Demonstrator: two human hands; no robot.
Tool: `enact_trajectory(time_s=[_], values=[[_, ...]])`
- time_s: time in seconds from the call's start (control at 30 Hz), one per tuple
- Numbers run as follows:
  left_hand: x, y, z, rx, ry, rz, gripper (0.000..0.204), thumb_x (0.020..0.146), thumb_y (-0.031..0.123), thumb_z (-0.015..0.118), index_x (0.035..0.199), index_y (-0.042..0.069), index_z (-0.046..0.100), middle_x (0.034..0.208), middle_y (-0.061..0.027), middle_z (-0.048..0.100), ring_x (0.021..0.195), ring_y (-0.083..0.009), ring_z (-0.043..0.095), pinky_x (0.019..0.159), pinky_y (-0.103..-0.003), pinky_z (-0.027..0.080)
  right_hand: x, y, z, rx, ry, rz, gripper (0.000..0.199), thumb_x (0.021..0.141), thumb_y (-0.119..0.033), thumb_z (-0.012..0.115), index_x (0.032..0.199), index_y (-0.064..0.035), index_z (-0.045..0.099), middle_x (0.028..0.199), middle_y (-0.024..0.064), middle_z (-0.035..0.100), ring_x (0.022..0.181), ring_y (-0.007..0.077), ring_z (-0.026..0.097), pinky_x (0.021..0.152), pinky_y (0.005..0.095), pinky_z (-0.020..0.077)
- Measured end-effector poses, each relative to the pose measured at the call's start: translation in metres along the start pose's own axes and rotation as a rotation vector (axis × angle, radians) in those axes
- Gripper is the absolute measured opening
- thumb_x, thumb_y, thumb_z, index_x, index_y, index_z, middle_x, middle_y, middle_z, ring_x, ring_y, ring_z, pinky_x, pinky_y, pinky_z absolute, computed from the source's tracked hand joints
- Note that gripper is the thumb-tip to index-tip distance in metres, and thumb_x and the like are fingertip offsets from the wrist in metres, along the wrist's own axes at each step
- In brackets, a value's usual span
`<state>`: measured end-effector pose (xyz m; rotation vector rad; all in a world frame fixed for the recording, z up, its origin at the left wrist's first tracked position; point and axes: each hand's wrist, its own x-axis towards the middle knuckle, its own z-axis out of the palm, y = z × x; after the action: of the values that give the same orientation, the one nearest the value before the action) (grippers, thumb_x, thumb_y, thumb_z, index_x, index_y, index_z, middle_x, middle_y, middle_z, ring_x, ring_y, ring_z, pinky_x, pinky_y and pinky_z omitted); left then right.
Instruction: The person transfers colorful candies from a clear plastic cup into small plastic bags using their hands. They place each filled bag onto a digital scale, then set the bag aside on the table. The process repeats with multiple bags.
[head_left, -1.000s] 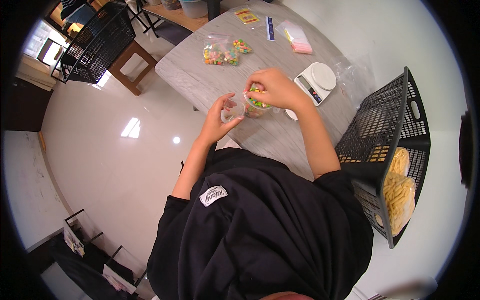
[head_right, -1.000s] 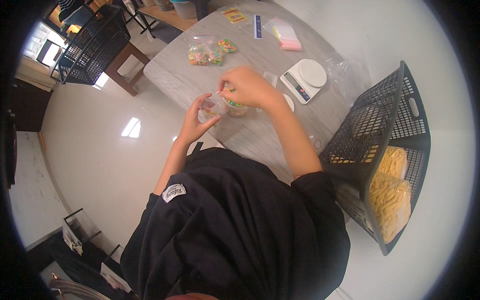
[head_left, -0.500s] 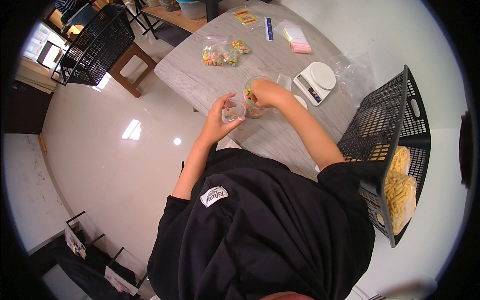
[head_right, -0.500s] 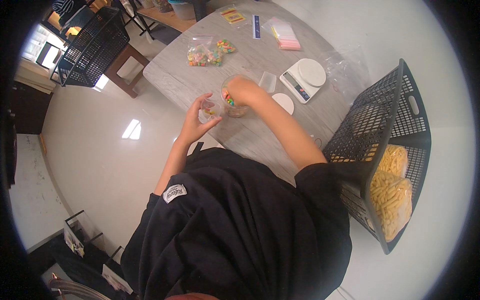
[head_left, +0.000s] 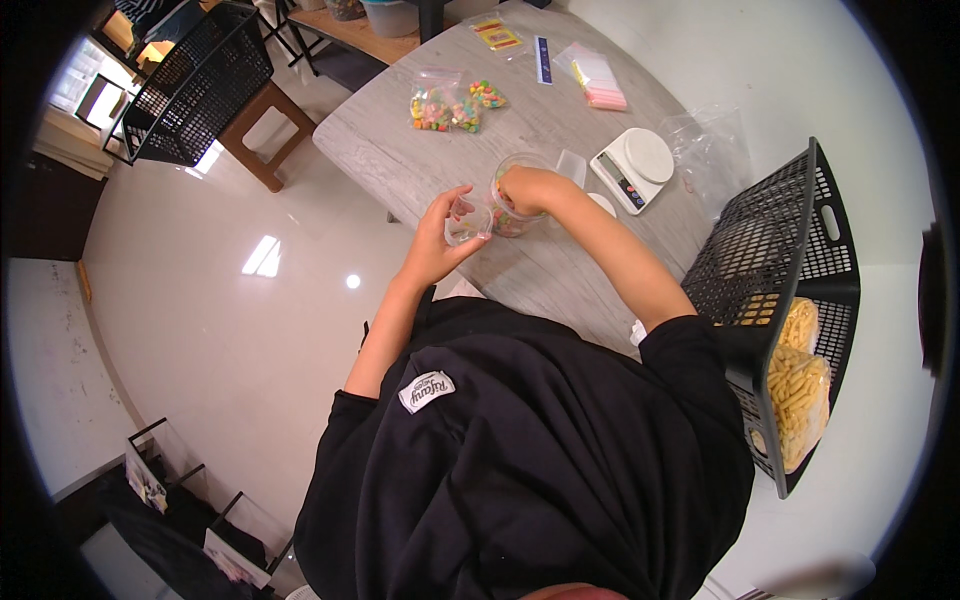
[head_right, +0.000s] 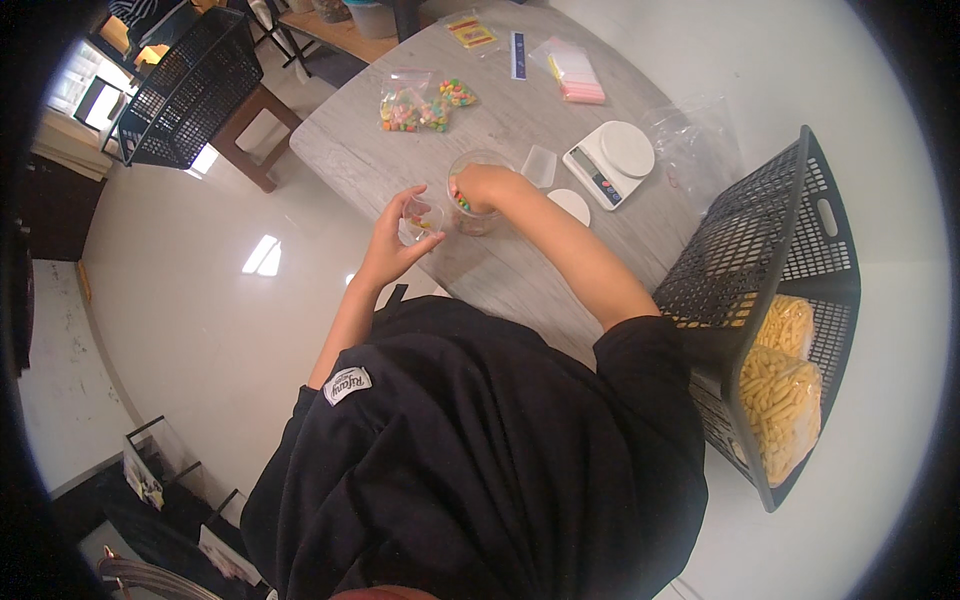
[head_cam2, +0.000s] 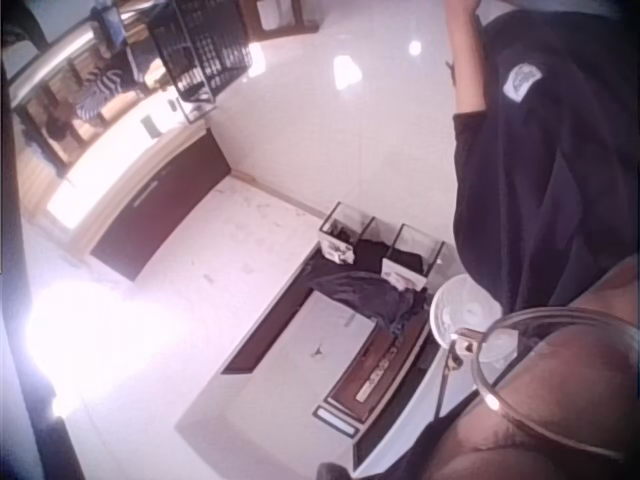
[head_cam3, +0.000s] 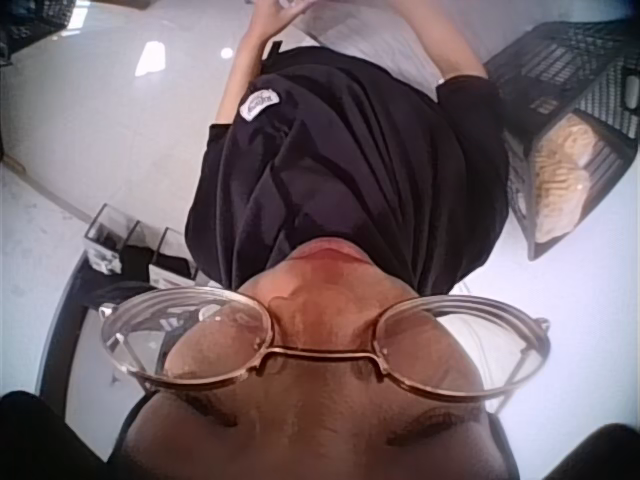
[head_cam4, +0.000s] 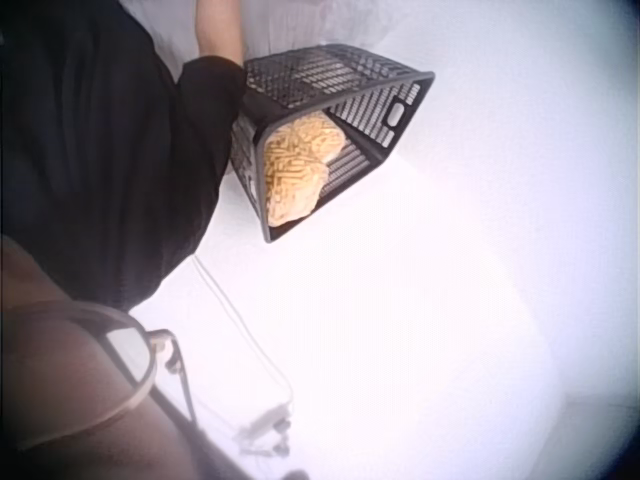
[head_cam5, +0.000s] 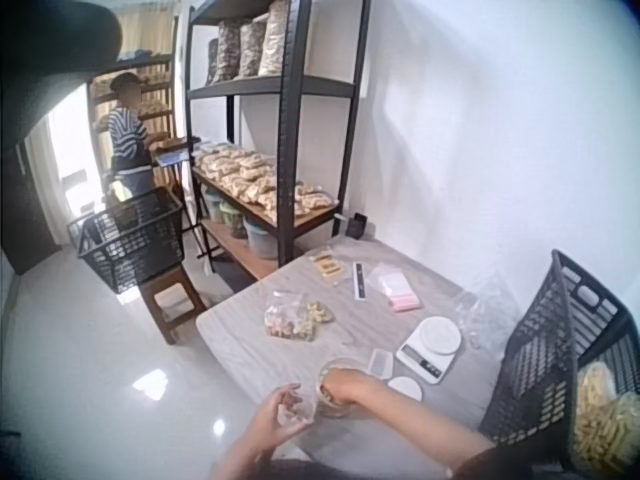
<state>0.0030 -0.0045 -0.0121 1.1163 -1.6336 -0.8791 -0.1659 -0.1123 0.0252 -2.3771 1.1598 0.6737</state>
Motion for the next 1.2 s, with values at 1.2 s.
enact_trajectory(time_s=[1.2], values=[[-0.001,0.000,-0.001,0.019,-0.043,-0.026,0.065,0.068,0.018,0.077,0.124,0.004,0.045,0.102,-0.0105,0.057,0.096,-0.0206,0.056,0.083,-0.034,0.044,-0.008,-0.011,0.005,-0.197,0.240,0.186,0.015,0.069,-0.008,0.064,0.083,-0.0076,0.069,0.090,0.0138,0.066,0.083,0.0277,0.065,0.070,0.0359,0.0521]])
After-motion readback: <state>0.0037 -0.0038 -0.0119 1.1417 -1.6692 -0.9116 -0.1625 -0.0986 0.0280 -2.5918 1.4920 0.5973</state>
